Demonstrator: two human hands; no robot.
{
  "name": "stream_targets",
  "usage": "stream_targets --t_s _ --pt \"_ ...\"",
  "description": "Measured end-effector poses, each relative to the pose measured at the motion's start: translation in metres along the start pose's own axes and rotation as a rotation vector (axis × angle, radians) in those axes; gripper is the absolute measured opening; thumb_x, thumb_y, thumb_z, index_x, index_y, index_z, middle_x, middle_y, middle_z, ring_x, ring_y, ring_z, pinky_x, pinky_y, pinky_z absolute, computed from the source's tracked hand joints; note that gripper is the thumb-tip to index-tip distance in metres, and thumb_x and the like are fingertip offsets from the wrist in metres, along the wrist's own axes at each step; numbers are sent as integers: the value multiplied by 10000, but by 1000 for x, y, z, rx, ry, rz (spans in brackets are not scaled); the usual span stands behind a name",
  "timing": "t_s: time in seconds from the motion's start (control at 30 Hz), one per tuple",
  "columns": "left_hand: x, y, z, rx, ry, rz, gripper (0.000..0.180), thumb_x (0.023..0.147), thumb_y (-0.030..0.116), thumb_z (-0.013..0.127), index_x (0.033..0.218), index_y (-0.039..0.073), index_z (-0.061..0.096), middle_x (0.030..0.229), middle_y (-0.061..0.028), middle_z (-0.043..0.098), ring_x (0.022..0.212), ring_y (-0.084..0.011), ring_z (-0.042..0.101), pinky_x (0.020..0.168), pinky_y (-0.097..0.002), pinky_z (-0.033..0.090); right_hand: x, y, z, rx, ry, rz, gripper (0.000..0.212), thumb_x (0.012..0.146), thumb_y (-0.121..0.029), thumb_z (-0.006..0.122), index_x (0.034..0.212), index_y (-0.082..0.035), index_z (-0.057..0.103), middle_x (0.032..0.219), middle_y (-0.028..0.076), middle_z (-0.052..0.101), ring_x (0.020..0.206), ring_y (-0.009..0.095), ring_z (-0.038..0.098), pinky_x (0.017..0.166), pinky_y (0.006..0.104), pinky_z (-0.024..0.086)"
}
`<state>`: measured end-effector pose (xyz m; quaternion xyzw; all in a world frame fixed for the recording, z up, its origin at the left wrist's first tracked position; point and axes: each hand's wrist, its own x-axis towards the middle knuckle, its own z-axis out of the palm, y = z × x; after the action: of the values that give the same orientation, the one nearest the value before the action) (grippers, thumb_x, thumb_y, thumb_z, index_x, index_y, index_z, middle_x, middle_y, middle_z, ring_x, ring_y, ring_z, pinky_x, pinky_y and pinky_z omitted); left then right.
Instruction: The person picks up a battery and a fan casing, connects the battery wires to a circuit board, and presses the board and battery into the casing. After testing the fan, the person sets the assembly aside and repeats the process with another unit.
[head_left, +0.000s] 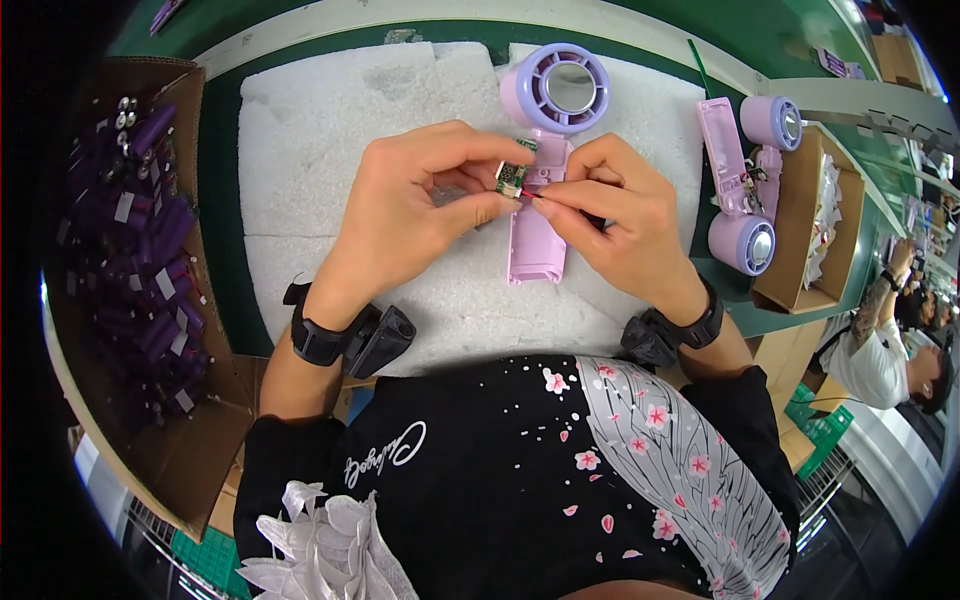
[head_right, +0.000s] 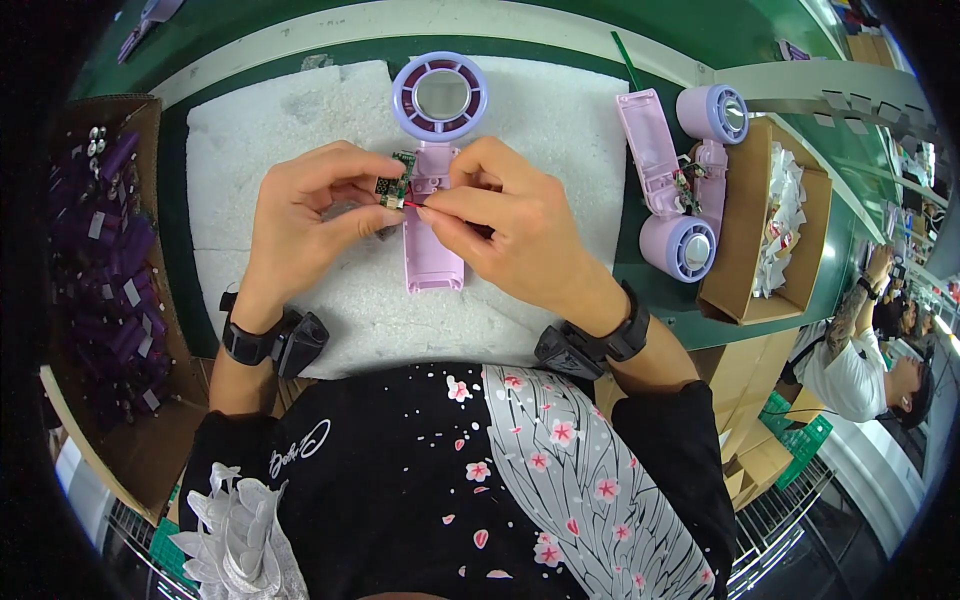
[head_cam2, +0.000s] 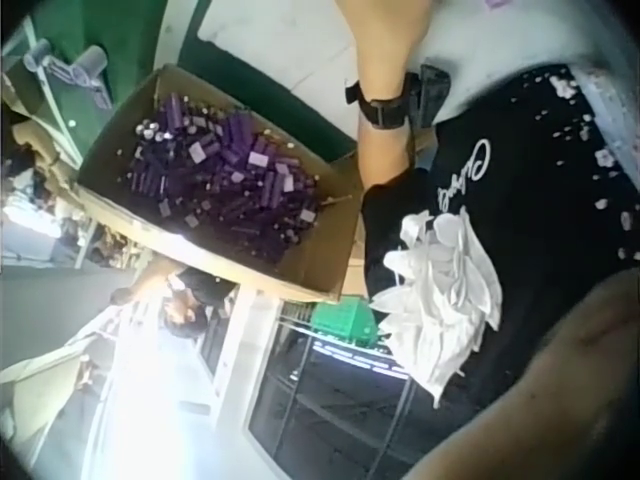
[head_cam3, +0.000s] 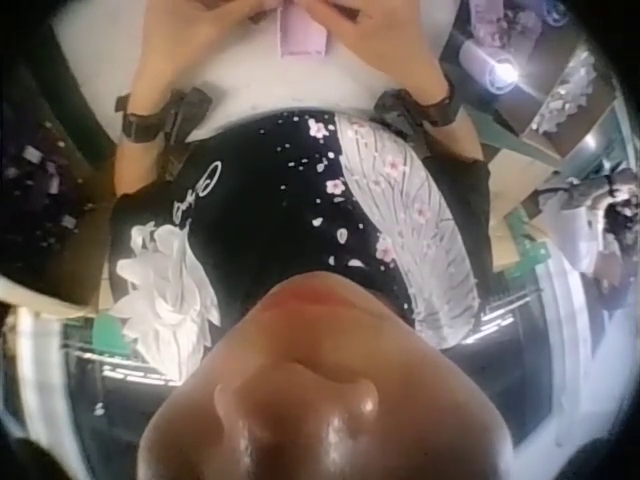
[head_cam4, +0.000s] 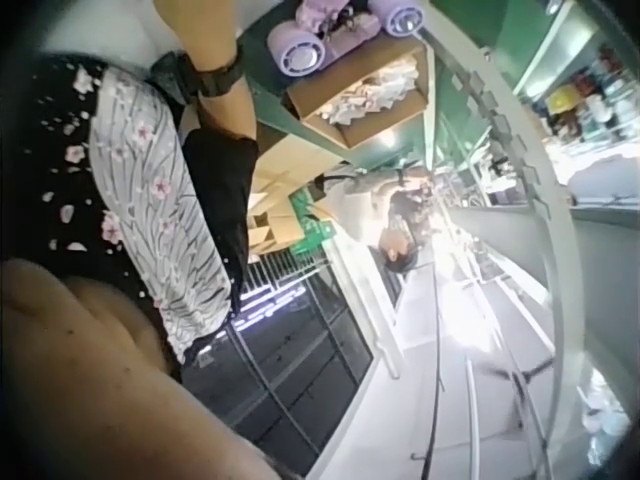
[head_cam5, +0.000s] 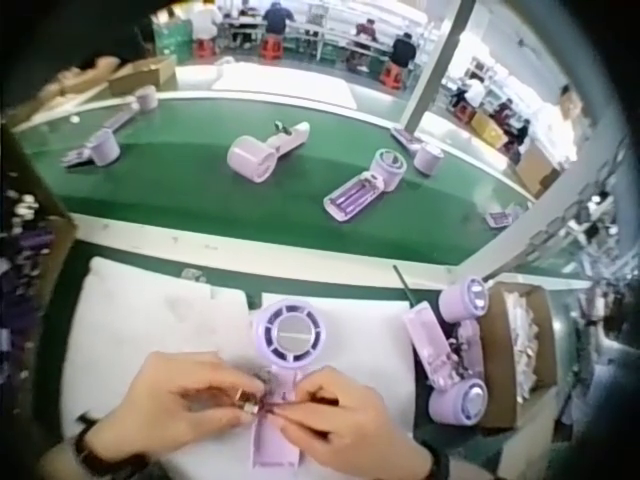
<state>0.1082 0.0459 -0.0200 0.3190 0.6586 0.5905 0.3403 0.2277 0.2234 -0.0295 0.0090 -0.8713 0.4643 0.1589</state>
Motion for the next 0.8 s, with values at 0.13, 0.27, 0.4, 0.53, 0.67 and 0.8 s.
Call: stream_targets --t_s 0.13,0.27,0.4,0.53,0.67,0.8 --pt "-1 -1 3 5 33 30 343 758 -99 669 1088 -3 658 988 -63 641 816 -123 608 757 -256 529 1 -3 -3 -49 -30 -47 149 721 34 762 859 20 708 867 77 561 620 130 568 520 235 427" --pt "0 -2 4 63 18 102 371 751 -107 646 1112 -24 634 1018 -81 635 858 -152 616 789 -274 519 -1 -1 1 -92 -23 -78 147 716 34 764 851 17 709 876 81 571 635 133 594 525 244 442" --pt "1 -2 9 187 58 200 369 737 -80 632 1099 -10 646 974 -91 657 810 -161 628 757 -274 528 -2 -2 1 -84 -18 -84 207 715 24 771 910 0 707 889 77 583 657 141 623 540 241 472" --pt "1 -2 14 253 121 253 353 716 -37 653 1061 28 680 929 -102 680 758 -179 648 711 -272 540 1 -8 2 -27 84 66 298 708 0 787 990 -19 694 919 78 610 674 144 645 559 239 502" --pt "1 -5 16 206 168 210 338 721 -28 662 1054 26 689 922 -101 688 753 -179 660 710 -270 543 3 -7 3 -119 115 -15 374 692 -19 808 1043 -29 679 949 81 631 671 140 647 575 237 522" --pt "3 -6 12 210 155 180 300 730 -14 677 1027 15 704 904 -102 691 735 -172 666 701 -262 544 8 -4 1 -181 125 -53 368 678 -29 820 1023 -36 692 954 78 643 672 133 649 571 243 523"
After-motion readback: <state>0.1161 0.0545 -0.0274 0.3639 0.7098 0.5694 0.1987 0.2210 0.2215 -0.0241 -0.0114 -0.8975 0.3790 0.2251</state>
